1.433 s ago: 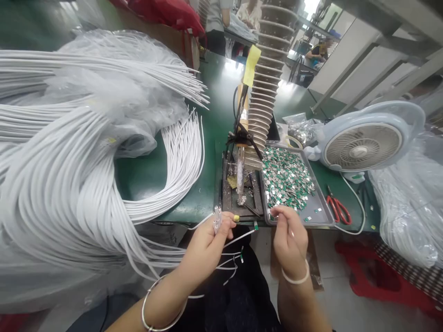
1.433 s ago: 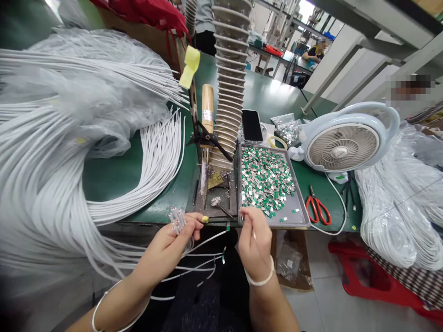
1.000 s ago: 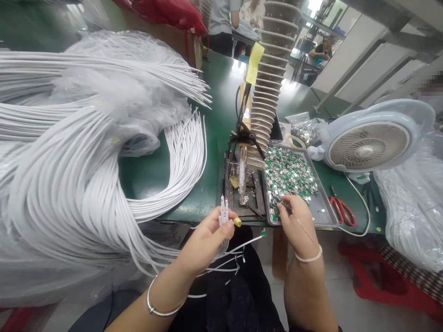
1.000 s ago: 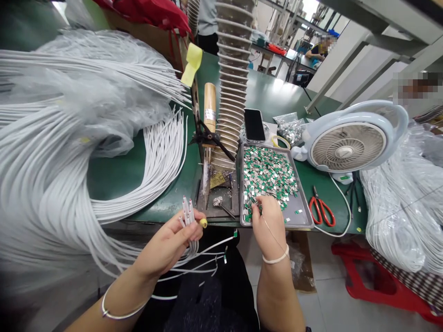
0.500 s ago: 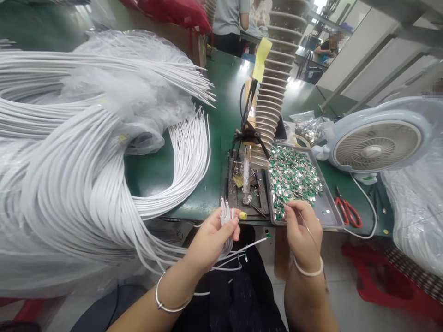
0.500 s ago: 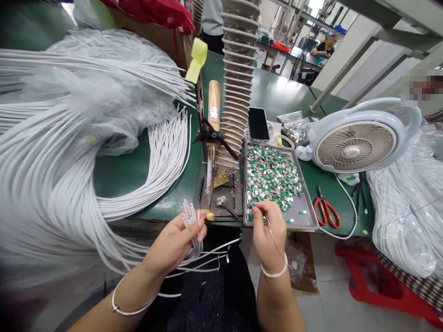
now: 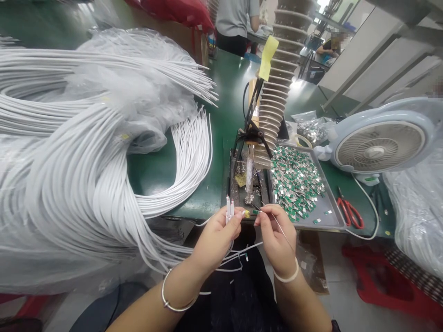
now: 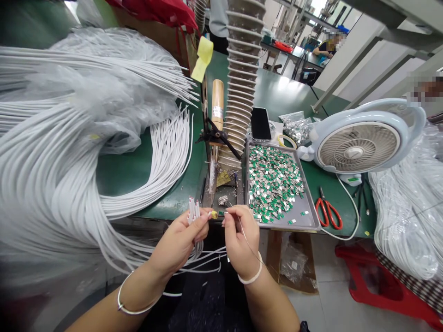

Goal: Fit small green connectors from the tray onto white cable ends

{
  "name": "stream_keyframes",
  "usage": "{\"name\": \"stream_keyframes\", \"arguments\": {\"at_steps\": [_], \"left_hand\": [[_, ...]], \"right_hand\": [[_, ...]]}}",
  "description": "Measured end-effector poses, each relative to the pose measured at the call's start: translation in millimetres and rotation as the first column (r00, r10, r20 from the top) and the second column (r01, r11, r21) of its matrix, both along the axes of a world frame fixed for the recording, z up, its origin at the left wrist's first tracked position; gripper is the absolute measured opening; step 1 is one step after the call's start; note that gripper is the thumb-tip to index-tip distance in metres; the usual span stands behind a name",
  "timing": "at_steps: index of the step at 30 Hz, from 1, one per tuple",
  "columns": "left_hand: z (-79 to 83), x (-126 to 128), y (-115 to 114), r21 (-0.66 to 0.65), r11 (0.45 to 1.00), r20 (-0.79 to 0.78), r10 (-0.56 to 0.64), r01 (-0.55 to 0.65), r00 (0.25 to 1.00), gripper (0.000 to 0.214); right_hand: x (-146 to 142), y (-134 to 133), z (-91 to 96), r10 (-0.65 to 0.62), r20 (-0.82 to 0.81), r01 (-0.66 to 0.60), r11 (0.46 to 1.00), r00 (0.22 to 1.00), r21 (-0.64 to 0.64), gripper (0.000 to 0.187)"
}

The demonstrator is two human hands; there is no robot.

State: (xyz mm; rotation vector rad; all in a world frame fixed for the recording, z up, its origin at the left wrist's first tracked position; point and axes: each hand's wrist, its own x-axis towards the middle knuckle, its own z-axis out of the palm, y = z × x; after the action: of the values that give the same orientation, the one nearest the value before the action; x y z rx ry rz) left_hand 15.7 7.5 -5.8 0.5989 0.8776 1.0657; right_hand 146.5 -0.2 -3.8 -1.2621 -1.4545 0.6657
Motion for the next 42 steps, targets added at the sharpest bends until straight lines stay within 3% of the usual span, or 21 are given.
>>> {"name": "stream_keyframes", "arguments": {"at_steps": [13,27,32,38,42], "left_hand": [[8.2,-2,1,0.137,0.990,-0.138,0.007,0.012,0.990,0.004],[13.0,-1,0,0.167,0.986,-0.189,0.047,-0.015,0.981,0.011],[11.9,-1,0,0.159,0.987,-0.212,0.060,-0.026,0.975,0.011],[6.7,-1,2,0.103,0.993,-0.214,0.074,-0.052,0.974,0.005],[6.9,-1,4,0.058,0.993,-0.244,0.114,-0.102,0.963,0.006]], "right_hand": [[-8,0,-3.4,0.017,-0.039,-0.020,0.998,0.999,-0.068,0.004],[-6,1,-6.2,0.061,-0.062,-0.064,0.997,0.996,-0.046,0.007],[-5,4,-4.3,0.056,0.002,-0.056,0.998,0.998,-0.041,0.010],[-4,2,-9.4,0.026,0.103,-0.040,0.990,0.994,0.135,0.022],[-7,0,-20.2,-0.014,0.043,0.001,0.955,0.999,0.295,0.032]]}}
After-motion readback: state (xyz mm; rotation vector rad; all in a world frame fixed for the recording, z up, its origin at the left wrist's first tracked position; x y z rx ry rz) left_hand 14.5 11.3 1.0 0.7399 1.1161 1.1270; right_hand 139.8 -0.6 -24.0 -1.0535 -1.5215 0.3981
